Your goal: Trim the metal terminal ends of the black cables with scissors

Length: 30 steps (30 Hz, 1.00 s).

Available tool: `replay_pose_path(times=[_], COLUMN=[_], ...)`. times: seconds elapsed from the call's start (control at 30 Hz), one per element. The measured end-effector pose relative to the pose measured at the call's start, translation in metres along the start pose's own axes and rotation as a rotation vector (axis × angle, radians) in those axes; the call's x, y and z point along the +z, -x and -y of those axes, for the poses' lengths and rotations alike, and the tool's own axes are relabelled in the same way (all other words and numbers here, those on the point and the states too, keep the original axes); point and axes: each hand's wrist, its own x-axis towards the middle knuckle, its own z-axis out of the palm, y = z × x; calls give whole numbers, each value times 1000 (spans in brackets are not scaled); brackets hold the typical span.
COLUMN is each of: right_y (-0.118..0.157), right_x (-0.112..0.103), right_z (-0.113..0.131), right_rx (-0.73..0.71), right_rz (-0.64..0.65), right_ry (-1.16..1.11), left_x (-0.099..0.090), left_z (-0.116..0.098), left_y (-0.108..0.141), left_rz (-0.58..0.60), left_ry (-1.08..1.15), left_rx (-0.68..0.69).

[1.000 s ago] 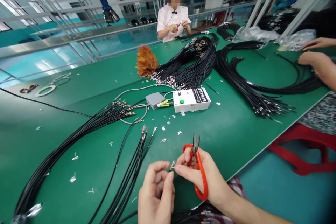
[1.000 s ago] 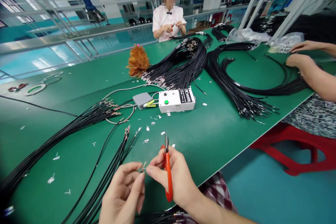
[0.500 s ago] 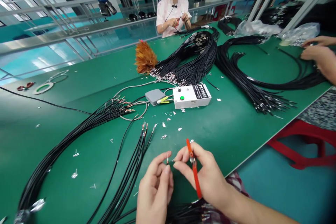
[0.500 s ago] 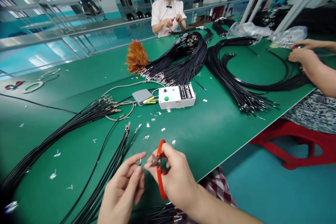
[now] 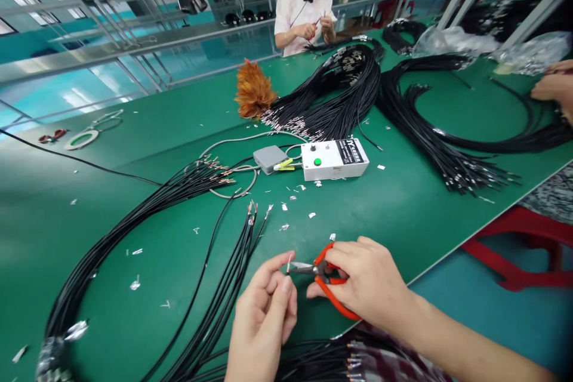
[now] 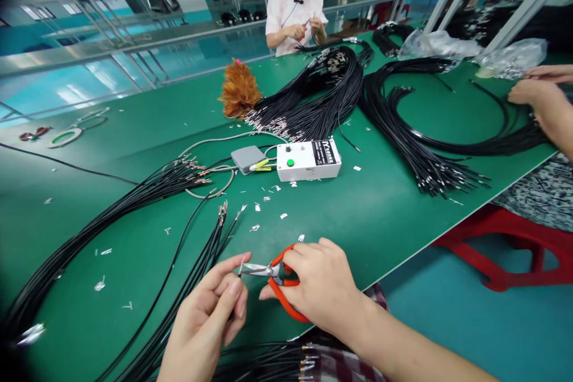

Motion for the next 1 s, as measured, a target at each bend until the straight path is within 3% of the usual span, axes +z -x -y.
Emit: replay_pose_path(times=[0.37, 0.6, 0.83, 1.0], right_y=[-2, -3, -2, -4], right_x=[-10, -9, 2, 1], right_z=[-3, -6, -10, -9], right_rx=[-110, -117, 36, 10], right_rz=[2, 88, 164, 102], right_ry=[87, 114, -51, -1], left_x=[-1, -6, -5, -4], left_z=[-2, 3, 5, 7], left_y=[0, -5, -10, -10], left_rz=[33, 96, 83, 51], left_ry=[-15, -15, -6, -5], left_rx=[-15, -30, -23, -15])
